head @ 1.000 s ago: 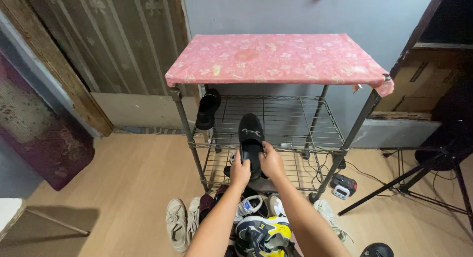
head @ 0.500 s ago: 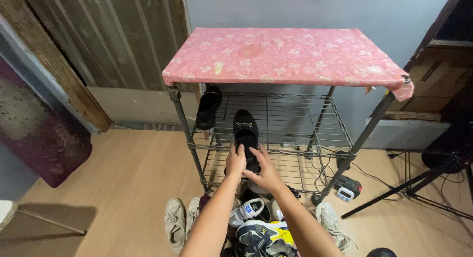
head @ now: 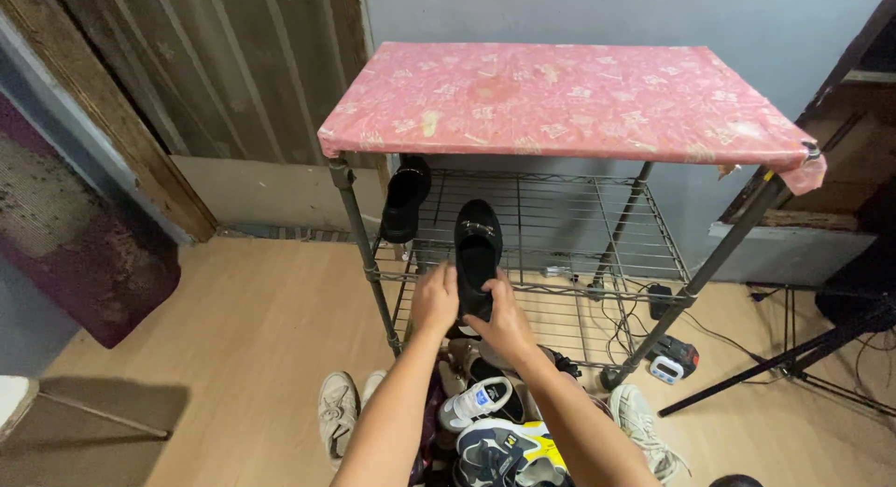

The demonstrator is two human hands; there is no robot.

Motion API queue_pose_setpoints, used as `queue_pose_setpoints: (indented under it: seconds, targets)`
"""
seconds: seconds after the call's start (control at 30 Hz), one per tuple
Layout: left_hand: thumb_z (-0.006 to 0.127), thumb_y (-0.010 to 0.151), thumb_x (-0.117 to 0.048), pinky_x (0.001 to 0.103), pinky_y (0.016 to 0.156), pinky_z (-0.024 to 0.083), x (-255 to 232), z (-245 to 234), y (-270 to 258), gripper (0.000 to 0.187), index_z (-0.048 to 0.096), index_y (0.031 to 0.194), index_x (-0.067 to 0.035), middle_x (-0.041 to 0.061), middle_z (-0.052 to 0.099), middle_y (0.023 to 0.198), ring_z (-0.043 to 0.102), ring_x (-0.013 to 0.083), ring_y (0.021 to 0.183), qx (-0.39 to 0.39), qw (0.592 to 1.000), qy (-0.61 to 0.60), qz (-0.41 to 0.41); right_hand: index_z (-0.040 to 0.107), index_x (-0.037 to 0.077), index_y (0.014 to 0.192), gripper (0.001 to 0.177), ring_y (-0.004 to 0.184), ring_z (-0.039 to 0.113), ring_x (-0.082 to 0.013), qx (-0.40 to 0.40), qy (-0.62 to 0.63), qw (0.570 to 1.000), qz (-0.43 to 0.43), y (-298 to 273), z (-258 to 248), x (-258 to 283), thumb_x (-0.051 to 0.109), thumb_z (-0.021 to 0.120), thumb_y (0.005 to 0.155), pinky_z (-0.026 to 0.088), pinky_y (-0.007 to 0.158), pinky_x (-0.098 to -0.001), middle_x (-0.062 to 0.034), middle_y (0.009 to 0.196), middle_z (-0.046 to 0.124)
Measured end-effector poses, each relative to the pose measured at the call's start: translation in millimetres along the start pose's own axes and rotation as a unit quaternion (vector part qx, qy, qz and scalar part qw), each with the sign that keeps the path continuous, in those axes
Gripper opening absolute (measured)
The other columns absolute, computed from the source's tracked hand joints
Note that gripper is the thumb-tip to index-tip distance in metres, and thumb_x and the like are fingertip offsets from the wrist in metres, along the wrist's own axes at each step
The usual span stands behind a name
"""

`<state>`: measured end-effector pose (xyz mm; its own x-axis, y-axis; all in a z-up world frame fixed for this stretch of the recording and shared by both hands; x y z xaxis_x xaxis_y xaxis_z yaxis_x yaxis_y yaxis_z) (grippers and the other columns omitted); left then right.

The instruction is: The person gathers shoes from the floor and places them in pairs on a two-tier metal shoe rack. They handle black shoes, yellow sneakers, white sneakers, and maroon flats, arranging them on the lower and upper shelves and the top surface.

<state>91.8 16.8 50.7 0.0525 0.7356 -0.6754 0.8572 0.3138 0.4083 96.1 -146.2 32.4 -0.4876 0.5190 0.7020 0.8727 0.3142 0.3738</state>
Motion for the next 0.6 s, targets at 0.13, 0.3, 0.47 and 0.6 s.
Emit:
queue_pose_setpoints:
  seconds: [0.13, 0.3, 0.47, 0.6]
  targets:
    - [0.049, 0.102, -0.024, 0.050, 0.100, 0.053, 35, 2, 30, 0.035, 0.069, 0.124, -0.004, 0.024, 0.069, 0.122, 0.064, 0.0423, 0.119, 0.069, 0.996, 0.036, -0.048, 0.041, 0.018, 0.119, 0.060, 0.100, 0.071, -0.0471, -0.029, 0.012, 0.999, 0.009, 10, -1, 23, 0.022, 0.086, 0.079, 0.064, 0.077, -0.0531, -0.0251, 0.159, 0.034]
    - [0.048, 0.099, -0.017, 0.053, 0.116, 0.039, 57, 14, 47, 0.051, 0.051, 0.146, 0.003, 0.028, 0.048, 0.151, 0.039, 0.0489, 0.144, 0.110, 0.991, 0.076, 0.006, 0.044, 0.001, 0.118, 0.051, 0.124, 0.056, -0.0534, -0.034, 0.043, 0.998, -0.035, 40, 7, 20, 0.016, 0.082, 0.087, 0.062, 0.086, -0.0590, -0.0366, 0.149, 0.040]
    - [0.056, 0.097, -0.011, 0.059, 0.115, 0.040, 53, 3, 54, 0.059, 0.040, 0.153, 0.001, 0.032, 0.026, 0.160, 0.028, 0.0517, 0.148, 0.067, 0.995, 0.079, -0.008, 0.048, -0.003, 0.119, 0.045, 0.124, 0.056, -0.0513, -0.044, 0.004, 0.998, -0.055, 62, 2, 42, 0.014, 0.079, 0.090, 0.063, 0.083, -0.0540, -0.0332, 0.154, 0.037]
    - [0.061, 0.090, 0.000, 0.060, 0.113, 0.042, 37, -7, 55, 0.084, 0.021, 0.164, -0.003, 0.035, 0.008, 0.166, 0.021, 0.0549, 0.149, 0.059, 0.996, 0.068, -0.023, 0.049, 0.000, 0.119, 0.040, 0.119, 0.061, -0.0473, -0.046, -0.052, 0.996, -0.054, 88, 8, 39, 0.011, 0.076, 0.092, 0.065, 0.083, -0.0499, -0.0286, 0.159, 0.034]
Point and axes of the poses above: each hand's wrist, its own y-axis towards the middle knuckle, its own z-axis out of the palm, x = y × z, the point moved 8 cm from there along y, towards the middle knuckle
